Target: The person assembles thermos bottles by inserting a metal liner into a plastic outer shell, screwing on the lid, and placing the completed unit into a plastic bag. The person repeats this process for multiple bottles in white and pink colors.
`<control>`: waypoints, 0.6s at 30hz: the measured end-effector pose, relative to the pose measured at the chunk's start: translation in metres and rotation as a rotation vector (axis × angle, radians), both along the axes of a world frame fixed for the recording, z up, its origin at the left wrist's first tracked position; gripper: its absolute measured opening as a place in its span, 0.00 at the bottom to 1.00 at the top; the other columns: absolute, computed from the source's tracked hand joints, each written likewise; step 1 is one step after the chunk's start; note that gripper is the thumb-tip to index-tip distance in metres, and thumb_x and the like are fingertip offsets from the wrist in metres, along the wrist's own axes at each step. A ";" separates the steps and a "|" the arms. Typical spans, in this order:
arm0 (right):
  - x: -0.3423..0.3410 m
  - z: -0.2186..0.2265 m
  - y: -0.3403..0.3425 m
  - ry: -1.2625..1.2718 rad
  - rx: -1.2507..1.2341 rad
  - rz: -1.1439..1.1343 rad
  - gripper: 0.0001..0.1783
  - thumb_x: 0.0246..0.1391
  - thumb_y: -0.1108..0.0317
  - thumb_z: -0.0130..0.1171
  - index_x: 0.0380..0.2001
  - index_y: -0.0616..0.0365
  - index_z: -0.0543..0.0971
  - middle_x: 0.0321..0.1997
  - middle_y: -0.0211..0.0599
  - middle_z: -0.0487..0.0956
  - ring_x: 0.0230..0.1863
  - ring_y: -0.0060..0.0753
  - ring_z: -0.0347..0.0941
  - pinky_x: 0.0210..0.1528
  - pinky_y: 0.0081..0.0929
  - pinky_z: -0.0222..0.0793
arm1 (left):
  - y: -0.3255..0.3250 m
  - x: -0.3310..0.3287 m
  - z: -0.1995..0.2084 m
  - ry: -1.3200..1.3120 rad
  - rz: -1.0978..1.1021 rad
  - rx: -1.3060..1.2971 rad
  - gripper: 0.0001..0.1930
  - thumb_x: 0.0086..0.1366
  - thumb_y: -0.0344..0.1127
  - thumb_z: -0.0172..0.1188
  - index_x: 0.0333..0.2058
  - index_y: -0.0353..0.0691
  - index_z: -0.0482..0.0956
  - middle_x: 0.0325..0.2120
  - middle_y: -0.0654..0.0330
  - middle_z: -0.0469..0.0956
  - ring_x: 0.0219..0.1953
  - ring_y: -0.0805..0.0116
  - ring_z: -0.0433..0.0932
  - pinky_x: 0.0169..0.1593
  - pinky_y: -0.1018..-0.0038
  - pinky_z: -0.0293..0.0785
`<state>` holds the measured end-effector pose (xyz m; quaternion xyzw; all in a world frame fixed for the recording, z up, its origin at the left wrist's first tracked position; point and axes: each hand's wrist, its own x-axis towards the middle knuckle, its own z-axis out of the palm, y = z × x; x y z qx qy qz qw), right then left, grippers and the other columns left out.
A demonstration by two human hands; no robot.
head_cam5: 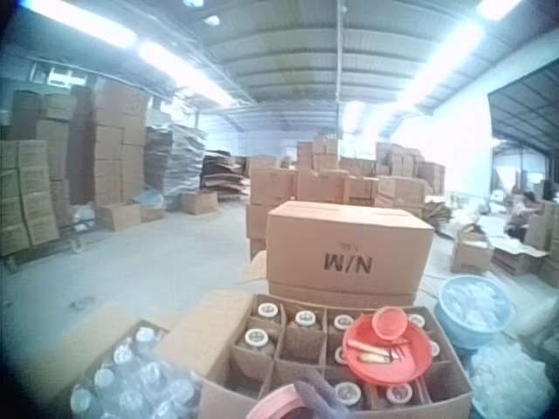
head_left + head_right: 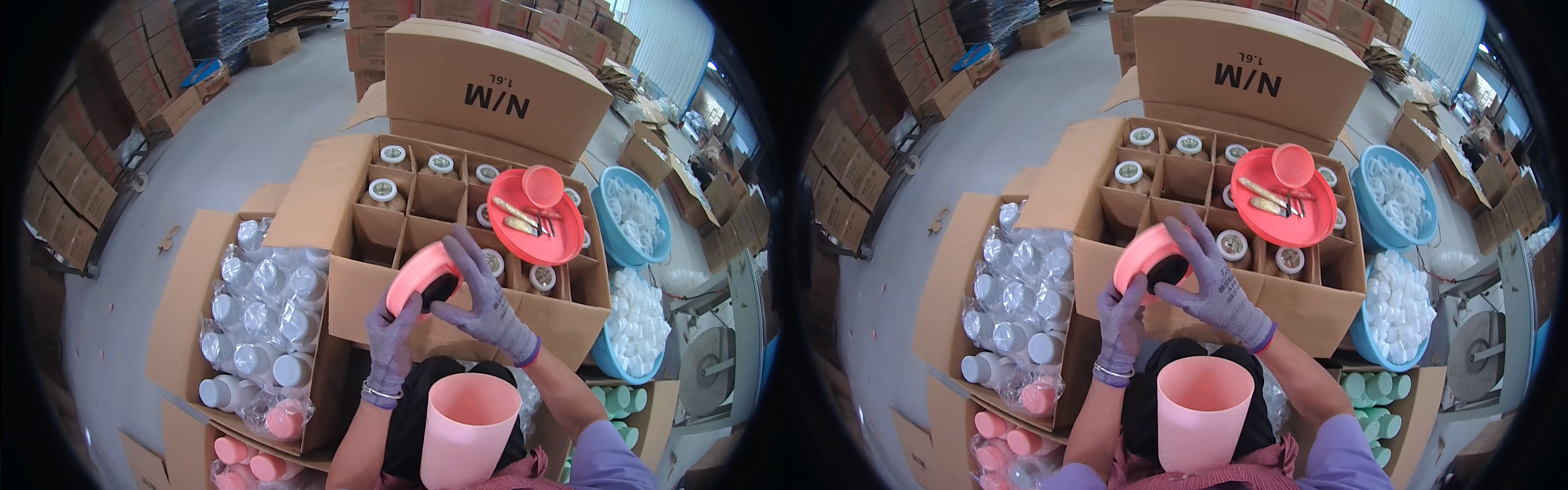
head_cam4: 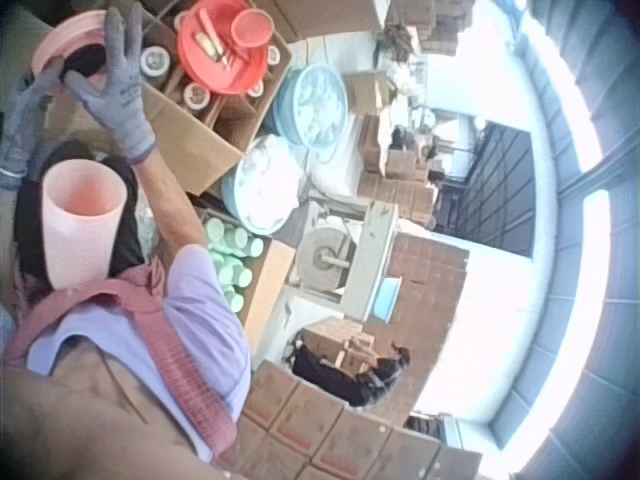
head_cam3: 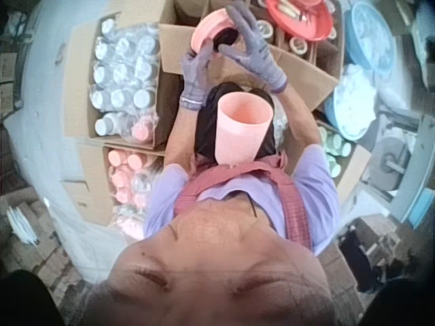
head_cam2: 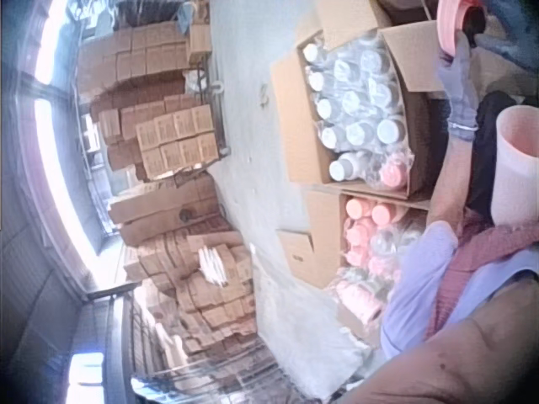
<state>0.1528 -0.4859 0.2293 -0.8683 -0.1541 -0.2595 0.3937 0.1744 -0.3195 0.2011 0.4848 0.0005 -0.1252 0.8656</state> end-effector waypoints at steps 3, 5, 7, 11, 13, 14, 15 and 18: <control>0.016 -0.001 0.004 -0.199 -0.255 0.015 0.39 0.44 0.62 0.70 0.62 0.53 0.69 0.70 0.58 0.58 0.70 0.69 0.56 0.69 0.53 0.58 | 0.001 0.006 -0.005 0.056 0.032 0.008 0.10 0.68 0.37 0.62 0.38 0.35 0.82 0.30 0.66 0.79 0.31 0.82 0.74 0.34 0.81 0.69; 0.026 -0.003 0.009 -0.243 -0.397 0.017 0.38 0.42 0.61 0.71 0.59 0.53 0.71 0.70 0.58 0.58 0.69 0.71 0.56 0.67 0.58 0.58 | -0.009 0.002 0.007 -0.054 0.168 -0.018 0.14 0.69 0.42 0.60 0.36 0.35 0.82 0.28 0.67 0.79 0.28 0.83 0.73 0.28 0.81 0.65; 0.038 0.008 0.023 0.078 -0.407 -0.042 0.33 0.49 0.49 0.68 0.55 0.53 0.74 0.53 0.53 0.74 0.53 0.60 0.72 0.57 0.51 0.70 | -0.008 0.005 -0.006 -0.065 0.326 -0.007 0.11 0.68 0.38 0.61 0.35 0.35 0.82 0.28 0.67 0.79 0.29 0.83 0.73 0.31 0.82 0.67; 0.059 0.026 0.025 1.130 0.116 0.414 0.30 0.57 0.38 0.60 0.26 0.59 0.82 0.25 0.44 0.82 0.31 0.44 0.81 0.33 0.34 0.75 | 0.002 0.023 -0.003 -0.159 0.635 -0.118 0.09 0.69 0.36 0.61 0.38 0.35 0.80 0.33 0.66 0.80 0.32 0.83 0.74 0.34 0.82 0.68; 0.104 0.011 0.017 0.720 0.190 0.407 0.24 0.56 0.43 0.61 0.29 0.55 0.84 0.23 0.43 0.82 0.29 0.46 0.81 0.33 0.35 0.75 | 0.027 0.040 -0.014 -0.066 0.663 -0.086 0.11 0.70 0.38 0.59 0.42 0.35 0.80 0.36 0.65 0.81 0.34 0.81 0.76 0.36 0.82 0.70; 0.139 0.002 0.023 0.445 0.094 0.261 0.20 0.56 0.46 0.62 0.33 0.53 0.84 0.29 0.44 0.83 0.34 0.46 0.81 0.37 0.35 0.75 | 0.042 0.041 -0.025 -0.095 0.654 -0.054 0.14 0.71 0.39 0.57 0.46 0.34 0.78 0.40 0.63 0.80 0.38 0.78 0.78 0.40 0.79 0.73; 0.172 -0.006 0.025 0.171 -0.005 0.081 0.17 0.55 0.50 0.63 0.37 0.50 0.84 0.35 0.44 0.84 0.38 0.46 0.81 0.41 0.35 0.75 | 0.050 0.043 -0.035 -0.113 0.624 -0.045 0.17 0.72 0.41 0.55 0.50 0.33 0.76 0.44 0.60 0.80 0.42 0.74 0.79 0.44 0.77 0.76; 0.255 -0.058 -0.010 0.052 -0.413 -0.161 0.26 0.51 0.55 0.64 0.55 0.46 0.75 0.52 0.50 0.76 0.53 0.50 0.74 0.54 0.43 0.71 | 0.025 0.046 -0.024 -0.081 0.473 -0.316 0.21 0.74 0.44 0.50 0.55 0.32 0.72 0.52 0.56 0.76 0.53 0.68 0.77 0.54 0.72 0.77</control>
